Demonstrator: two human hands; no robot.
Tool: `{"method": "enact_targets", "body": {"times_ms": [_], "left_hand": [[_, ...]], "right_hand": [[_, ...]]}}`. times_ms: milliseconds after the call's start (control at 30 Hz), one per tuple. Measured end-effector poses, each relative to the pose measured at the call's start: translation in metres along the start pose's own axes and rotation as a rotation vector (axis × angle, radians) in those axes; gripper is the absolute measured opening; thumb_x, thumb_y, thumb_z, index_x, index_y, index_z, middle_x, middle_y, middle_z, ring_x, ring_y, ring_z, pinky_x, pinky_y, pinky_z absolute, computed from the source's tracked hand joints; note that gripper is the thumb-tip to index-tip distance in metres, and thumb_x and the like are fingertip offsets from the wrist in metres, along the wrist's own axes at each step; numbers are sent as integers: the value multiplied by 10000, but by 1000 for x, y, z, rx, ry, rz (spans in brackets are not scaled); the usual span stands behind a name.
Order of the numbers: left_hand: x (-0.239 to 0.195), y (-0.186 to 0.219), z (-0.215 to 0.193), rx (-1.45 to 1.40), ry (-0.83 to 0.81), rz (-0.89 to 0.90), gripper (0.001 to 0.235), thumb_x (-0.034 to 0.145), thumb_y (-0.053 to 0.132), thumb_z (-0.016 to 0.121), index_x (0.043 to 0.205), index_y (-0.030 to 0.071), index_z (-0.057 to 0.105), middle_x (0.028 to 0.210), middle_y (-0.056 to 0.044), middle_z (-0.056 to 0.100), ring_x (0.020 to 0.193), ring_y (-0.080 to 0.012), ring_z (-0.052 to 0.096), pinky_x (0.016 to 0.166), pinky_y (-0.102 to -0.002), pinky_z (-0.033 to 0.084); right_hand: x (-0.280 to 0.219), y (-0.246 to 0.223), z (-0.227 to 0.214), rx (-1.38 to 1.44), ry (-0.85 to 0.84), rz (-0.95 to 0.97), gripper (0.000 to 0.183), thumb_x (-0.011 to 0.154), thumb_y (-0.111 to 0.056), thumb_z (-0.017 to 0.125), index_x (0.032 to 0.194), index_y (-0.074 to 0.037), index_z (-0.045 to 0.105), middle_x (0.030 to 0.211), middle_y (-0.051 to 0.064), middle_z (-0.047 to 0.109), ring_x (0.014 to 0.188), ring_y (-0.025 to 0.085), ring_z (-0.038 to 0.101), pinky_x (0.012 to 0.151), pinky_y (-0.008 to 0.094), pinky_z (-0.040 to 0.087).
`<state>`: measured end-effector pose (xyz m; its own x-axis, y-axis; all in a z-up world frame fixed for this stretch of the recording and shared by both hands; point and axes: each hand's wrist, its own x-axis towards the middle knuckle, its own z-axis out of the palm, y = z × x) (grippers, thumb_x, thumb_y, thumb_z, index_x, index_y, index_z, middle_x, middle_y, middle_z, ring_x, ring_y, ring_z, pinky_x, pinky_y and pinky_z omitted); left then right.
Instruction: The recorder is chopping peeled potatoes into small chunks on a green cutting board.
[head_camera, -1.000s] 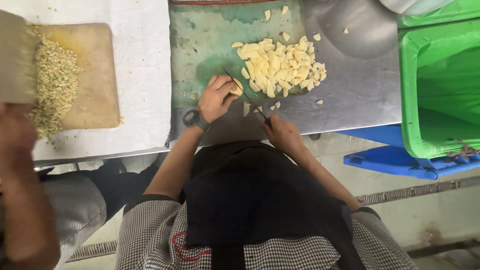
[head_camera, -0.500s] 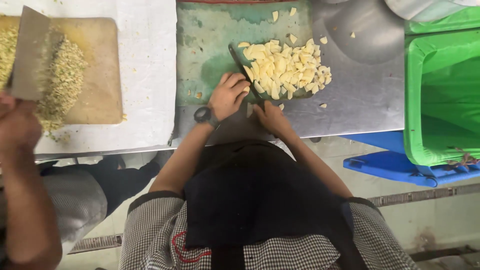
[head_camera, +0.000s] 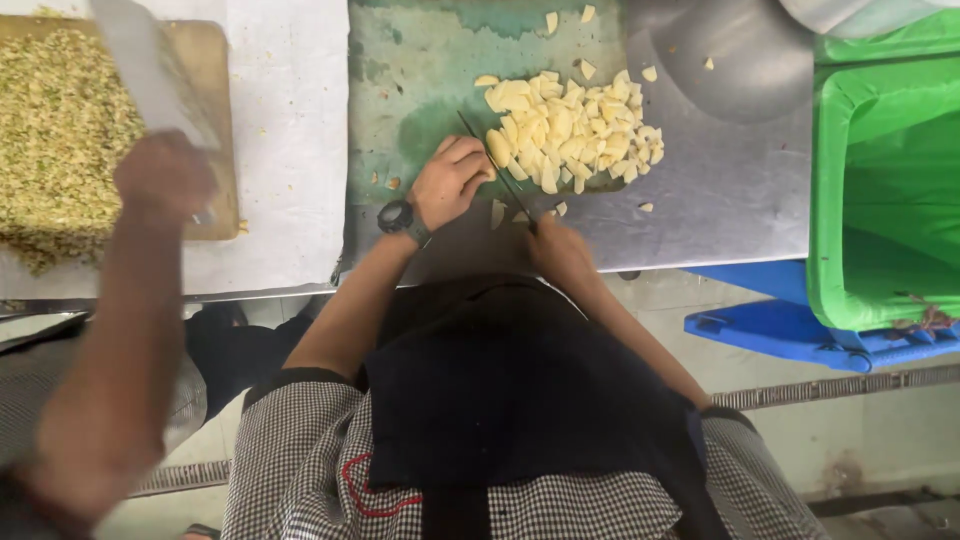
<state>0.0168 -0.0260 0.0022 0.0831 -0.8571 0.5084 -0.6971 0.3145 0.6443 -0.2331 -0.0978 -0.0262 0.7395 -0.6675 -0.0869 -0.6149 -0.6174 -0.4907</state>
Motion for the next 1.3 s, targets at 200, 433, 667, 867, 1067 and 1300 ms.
{"method": "enact_targets", "body": {"times_ms": [200,433,667,867,1067,1300], "left_hand": [[-1,4,-5,-3,21,0,172,855,-8,755,1000,21,666,1101,-110,623,1041,-337,600,879,-415,530],[-4,-1,-3,-7,36,37,187,850,-21,748,1009,13,656,1113,-119,619,1043,-343,599,884,-419,523],[-3,-8,-3,-48,51,67,183,841,-54,731,987,17,644,1119,-121,621,1052,-343,600,898,-415,524],[-11,-14,2,-54,73,63,222,812,-81,717,1003,6,646,1117,-129,621,1037,-358,595,893,-424,518],[-10,-16,-3,-46,43,59,311,753,-127,653,1037,1,659,1145,-152,622,1069,-383,582,922,-432,518],[-12,-14,-6,-77,68,71,354,774,-134,644,1102,-2,663,1185,-150,625,1100,-372,583,948,-433,522]], "right_hand": [[20,-25,-10,-67,-40,23,412,1023,-379,633,906,2,531,726,288,665,722,489,670,640,574,517],[18,-30,-13,-95,-84,64,416,1035,-388,616,911,2,542,753,301,673,759,506,670,686,590,516],[25,-9,16,-119,-99,97,439,1027,-410,612,963,18,533,780,320,666,793,518,665,701,599,517],[19,-11,18,-91,-46,70,413,958,-382,631,965,21,541,743,312,673,735,516,672,639,596,516],[18,-36,-9,-82,-41,53,429,1033,-390,619,913,14,543,747,312,671,741,514,667,652,599,505],[26,-19,13,-46,-32,14,367,1018,-307,676,915,20,546,741,313,671,725,519,655,625,607,490]]}}
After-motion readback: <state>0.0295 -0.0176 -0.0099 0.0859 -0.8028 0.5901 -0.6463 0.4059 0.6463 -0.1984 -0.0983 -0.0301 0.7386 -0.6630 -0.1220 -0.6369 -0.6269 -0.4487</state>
